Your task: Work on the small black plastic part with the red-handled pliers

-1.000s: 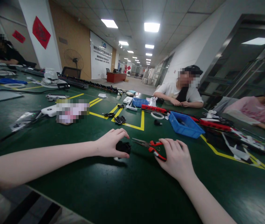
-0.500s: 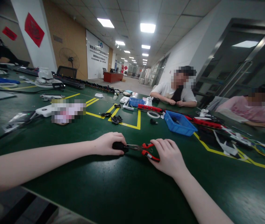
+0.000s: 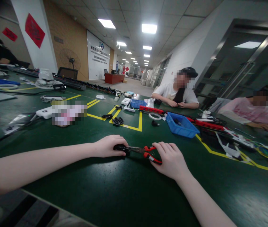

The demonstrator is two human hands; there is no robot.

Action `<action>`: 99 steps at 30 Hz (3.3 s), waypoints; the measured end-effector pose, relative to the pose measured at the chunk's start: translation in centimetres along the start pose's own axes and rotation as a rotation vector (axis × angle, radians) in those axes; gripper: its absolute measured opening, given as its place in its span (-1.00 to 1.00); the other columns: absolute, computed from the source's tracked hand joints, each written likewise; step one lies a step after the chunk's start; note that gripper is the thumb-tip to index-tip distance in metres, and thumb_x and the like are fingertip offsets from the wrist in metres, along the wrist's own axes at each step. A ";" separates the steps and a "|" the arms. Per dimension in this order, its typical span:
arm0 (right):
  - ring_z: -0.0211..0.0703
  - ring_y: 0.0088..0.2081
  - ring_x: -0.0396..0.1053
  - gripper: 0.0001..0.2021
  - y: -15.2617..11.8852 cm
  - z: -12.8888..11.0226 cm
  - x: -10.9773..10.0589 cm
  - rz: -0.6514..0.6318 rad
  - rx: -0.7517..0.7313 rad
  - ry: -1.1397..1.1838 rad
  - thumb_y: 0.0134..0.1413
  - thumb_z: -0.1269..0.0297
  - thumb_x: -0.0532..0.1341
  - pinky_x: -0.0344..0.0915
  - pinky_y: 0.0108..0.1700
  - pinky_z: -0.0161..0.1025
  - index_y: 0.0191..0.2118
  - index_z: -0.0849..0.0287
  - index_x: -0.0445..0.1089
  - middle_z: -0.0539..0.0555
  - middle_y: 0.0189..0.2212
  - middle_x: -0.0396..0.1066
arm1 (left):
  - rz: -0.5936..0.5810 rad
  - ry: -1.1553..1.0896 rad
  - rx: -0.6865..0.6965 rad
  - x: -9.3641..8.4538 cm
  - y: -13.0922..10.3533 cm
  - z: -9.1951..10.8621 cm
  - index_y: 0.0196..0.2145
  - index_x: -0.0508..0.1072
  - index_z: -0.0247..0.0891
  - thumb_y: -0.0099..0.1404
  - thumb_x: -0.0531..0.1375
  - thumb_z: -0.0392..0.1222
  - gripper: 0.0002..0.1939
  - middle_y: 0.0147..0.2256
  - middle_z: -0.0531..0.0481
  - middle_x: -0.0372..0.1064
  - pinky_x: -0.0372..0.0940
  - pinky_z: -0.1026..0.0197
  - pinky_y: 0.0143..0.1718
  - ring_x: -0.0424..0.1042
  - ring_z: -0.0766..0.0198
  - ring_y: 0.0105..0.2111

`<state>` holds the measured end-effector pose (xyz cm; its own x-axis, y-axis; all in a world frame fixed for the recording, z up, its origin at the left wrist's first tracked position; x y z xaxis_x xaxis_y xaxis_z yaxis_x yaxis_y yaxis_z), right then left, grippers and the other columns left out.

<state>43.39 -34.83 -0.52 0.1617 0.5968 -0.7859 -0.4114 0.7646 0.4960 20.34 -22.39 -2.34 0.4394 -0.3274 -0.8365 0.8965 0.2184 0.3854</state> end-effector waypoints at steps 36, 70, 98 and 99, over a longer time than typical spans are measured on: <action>-0.05 -0.27 0.42 -0.65 0.2 -0.2 -0.3 -0.038 0.005 0.031 -0.02 0.20 0.21 0.22 -0.21 -0.14 -0.09 0.21 0.31 0.17 -0.22 0.47 | -0.031 -0.056 -0.015 0.0 0.0 0.3 -0.13 0.35 -0.24 0.24 0.24 -0.17 -0.75 -0.18 -0.06 0.37 0.26 0.20 -0.19 0.37 0.17 -0.17; -0.17 -0.44 0.28 -0.65 0.0 -0.4 -0.6 -0.081 0.034 0.121 -0.05 0.20 0.21 0.15 -0.37 -0.20 -0.11 0.22 0.31 0.13 -0.29 0.44 | 0.059 -0.001 -0.035 -0.2 -0.1 0.5 -0.17 0.36 -0.19 0.21 0.26 -0.02 -0.71 -0.29 0.10 0.46 0.21 0.26 -0.17 0.45 0.31 -0.33; -0.08 -0.33 0.38 -0.64 0.1 -0.5 -0.8 -0.040 -0.021 0.076 -0.06 0.22 0.21 0.21 -0.26 -0.15 -0.10 0.22 0.32 0.17 -0.26 0.46 | -0.138 0.301 -0.179 0.0 0.0 0.9 -0.36 0.41 -0.23 0.20 0.07 0.35 -0.46 -0.52 -0.02 0.41 0.14 0.28 -0.57 0.44 0.17 -0.53; -0.07 -0.31 0.39 -0.64 0.1 -0.5 -0.9 -0.031 -0.025 0.075 -0.06 0.22 0.21 0.21 -0.24 -0.14 -0.10 0.22 0.31 0.17 -0.25 0.46 | -0.142 0.306 -0.171 0.0 0.0 0.9 -0.36 0.41 -0.23 0.20 0.07 0.35 -0.46 -0.53 -0.02 0.41 0.14 0.28 -0.58 0.44 0.17 -0.54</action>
<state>42.78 -35.39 0.02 0.1073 0.5528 -0.8264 -0.4300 0.7752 0.4627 20.37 -23.19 -1.98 0.2515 -0.0813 -0.9644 0.9136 0.3490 0.2088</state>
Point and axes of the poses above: each hand's wrist, its own y-axis towards the middle knuckle, its own x-axis out of the palm, z = x × y, the point moved 3 cm from there along y, towards the middle knuckle
